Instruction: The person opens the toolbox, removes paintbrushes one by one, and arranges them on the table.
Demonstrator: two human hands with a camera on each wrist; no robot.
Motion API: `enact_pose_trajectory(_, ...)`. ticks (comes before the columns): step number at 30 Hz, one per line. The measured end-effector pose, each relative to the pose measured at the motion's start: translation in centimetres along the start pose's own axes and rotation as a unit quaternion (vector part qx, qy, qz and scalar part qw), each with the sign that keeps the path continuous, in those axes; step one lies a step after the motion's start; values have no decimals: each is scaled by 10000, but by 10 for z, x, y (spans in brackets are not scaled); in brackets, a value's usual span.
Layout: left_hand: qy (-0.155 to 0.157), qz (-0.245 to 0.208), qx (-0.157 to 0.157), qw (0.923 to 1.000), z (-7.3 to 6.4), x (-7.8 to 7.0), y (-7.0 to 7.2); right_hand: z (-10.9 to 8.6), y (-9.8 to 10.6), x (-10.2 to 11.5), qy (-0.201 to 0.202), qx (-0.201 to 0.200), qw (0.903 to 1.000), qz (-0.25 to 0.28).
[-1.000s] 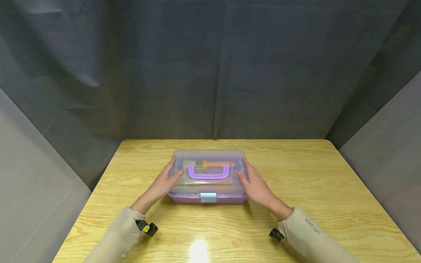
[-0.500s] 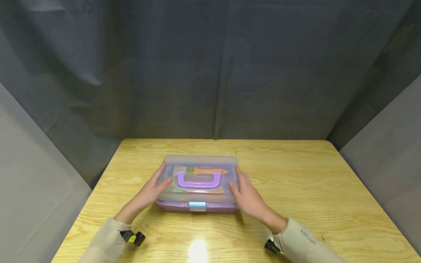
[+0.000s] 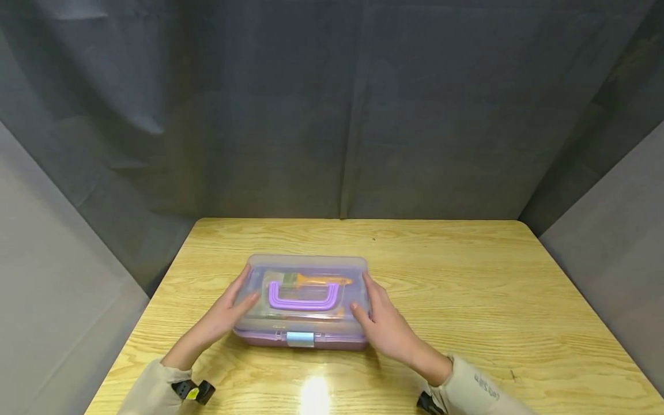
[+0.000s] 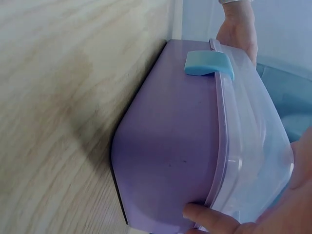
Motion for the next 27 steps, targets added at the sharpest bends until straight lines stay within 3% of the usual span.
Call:
enact_pose_trajectory(17, 22, 64, -32, 10000, -8, -2, 2, -8, 3, 3, 95, 217, 9996, 160)
enact_pose_trajectory(20, 7, 77, -34, 10000, -8, -2, 3, -8, 10, 3, 200, 108, 9997, -41)
enact_pose_trajectory(23, -11, 56, -38, 10000, -7, -3, 2, -11, 19, 8, 757, -570, 9946, -411)
enact_pose_trajectory(25, -11, 32, -40, 10000, -7, -3, 2, -15, 23, 14, 1467, -1173, 9810, -492)
enact_pose_trajectory(27, 6, 22, -49, 10000, -8, -2, 2, -20, 23, 20, 2312, -1517, 9606, -282)
Point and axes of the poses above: each hand's wrist, its own z-axis towards the middle knuckle, its own y-axis out of the back of the hand, x = y × z, the point moved 2 cm from there along z, towards the middle knuckle, and after that the axes turned 14 degrees about -z, right-handed, at the moved point
